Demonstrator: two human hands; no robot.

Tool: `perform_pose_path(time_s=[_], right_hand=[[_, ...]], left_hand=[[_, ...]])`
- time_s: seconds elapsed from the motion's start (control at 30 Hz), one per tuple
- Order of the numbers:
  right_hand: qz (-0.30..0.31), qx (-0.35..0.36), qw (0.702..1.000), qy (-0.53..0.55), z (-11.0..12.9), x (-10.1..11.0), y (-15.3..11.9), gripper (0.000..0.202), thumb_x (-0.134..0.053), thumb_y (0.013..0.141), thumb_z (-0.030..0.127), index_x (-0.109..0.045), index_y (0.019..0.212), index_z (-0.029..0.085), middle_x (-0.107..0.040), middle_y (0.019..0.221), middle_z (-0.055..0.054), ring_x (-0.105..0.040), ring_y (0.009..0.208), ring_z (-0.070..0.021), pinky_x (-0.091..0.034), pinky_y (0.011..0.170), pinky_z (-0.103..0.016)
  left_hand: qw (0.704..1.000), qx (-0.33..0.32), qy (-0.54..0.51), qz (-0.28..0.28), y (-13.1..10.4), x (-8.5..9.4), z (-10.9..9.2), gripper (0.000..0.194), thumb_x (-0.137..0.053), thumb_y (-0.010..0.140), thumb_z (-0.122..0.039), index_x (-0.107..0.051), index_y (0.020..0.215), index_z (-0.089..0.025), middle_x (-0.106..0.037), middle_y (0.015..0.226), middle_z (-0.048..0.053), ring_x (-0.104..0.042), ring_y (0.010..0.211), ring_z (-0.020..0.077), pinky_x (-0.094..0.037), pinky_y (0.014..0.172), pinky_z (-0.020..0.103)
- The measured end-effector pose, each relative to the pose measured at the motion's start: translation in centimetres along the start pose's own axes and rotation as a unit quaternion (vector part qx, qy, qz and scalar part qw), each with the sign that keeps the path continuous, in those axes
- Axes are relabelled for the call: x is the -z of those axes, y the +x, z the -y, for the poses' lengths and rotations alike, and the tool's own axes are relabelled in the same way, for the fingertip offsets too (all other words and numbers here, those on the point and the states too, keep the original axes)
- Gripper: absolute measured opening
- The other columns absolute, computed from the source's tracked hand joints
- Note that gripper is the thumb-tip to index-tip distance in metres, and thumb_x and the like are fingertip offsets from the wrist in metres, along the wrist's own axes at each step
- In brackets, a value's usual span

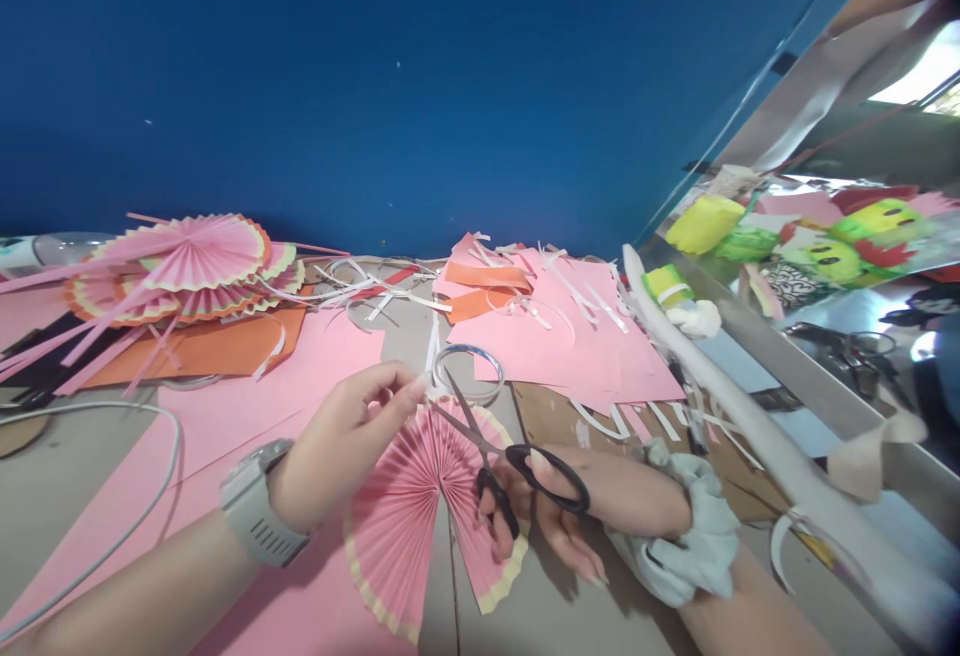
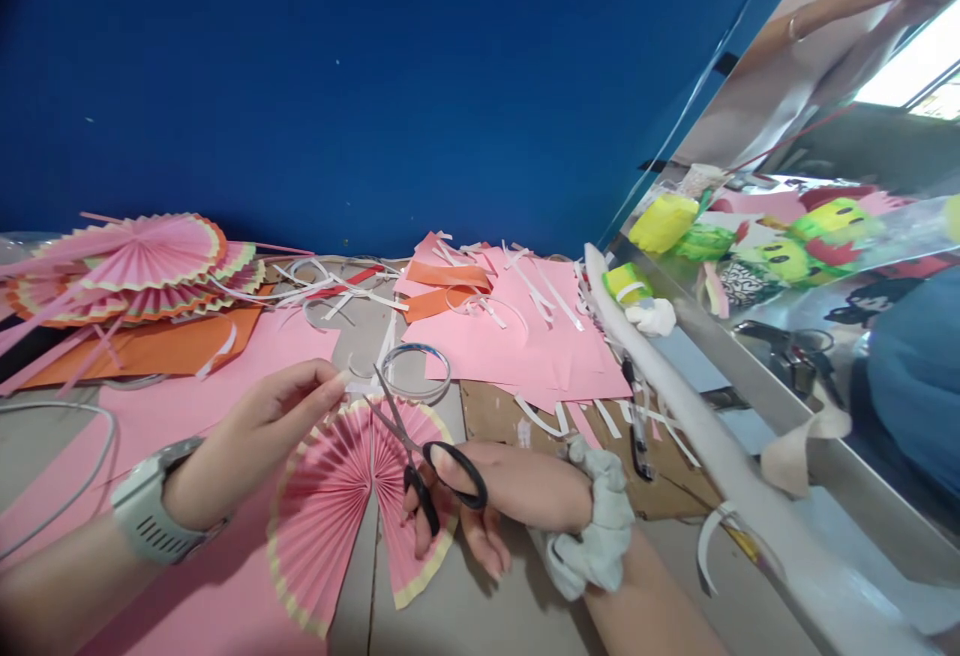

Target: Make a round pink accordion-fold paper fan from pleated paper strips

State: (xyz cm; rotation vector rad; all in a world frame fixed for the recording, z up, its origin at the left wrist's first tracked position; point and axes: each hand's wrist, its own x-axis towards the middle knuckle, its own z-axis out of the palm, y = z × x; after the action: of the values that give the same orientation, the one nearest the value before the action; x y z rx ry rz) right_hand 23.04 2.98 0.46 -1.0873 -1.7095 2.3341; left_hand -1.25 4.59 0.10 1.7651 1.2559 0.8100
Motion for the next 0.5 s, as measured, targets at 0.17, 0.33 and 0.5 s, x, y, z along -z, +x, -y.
perform_pose_path(time_s=[0.17, 0.33, 0.5], right_hand=[[0.012, 0.031, 0.997, 0.070, -0.5, -0.4, 0.8, 0.064, -0.028, 0.084, 0.066, -0.058, 0.100, 0.012, -0.064, 0.077, -0.006, -0.043, 0.032, -0.0008, -0.037, 0.034, -0.012], [-0.009, 0.037, 0.993, 0.110, -0.6, -0.5, 1.3, 0.065, -0.029, 0.081, 0.069, -0.056, 0.103, 0.014, -0.063, 0.098, -0.012, -0.048, 0.036, -0.0007, -0.038, 0.035, -0.012], [-0.045, 0.055, 0.989, 0.129, -0.5, -0.4, 1.2, 0.061, -0.027, 0.084, 0.065, -0.058, 0.097, 0.014, -0.063, 0.076, -0.004, -0.045, 0.033, -0.0014, -0.035, 0.033, -0.012]], left_hand=[[1.000, 0.004, -0.016, -0.006, -0.4, -0.1, -0.4, 0.032, -0.041, 0.089, -0.042, -0.046, 0.068, -0.019, -0.042, 0.063, -0.004, -0.040, 0.061, 0.0105, -0.034, 0.057, 0.022], [0.998, 0.016, -0.060, -0.027, -0.6, 0.0, 0.4, 0.031, -0.041, 0.089, -0.041, -0.046, 0.068, -0.019, -0.044, 0.065, -0.004, -0.042, 0.063, 0.0107, -0.036, 0.060, 0.023], [0.993, 0.040, -0.095, -0.057, -0.6, -0.2, 1.6, 0.028, -0.042, 0.089, -0.038, -0.045, 0.068, -0.019, -0.044, 0.065, -0.004, -0.042, 0.064, 0.0110, -0.036, 0.063, 0.023]])
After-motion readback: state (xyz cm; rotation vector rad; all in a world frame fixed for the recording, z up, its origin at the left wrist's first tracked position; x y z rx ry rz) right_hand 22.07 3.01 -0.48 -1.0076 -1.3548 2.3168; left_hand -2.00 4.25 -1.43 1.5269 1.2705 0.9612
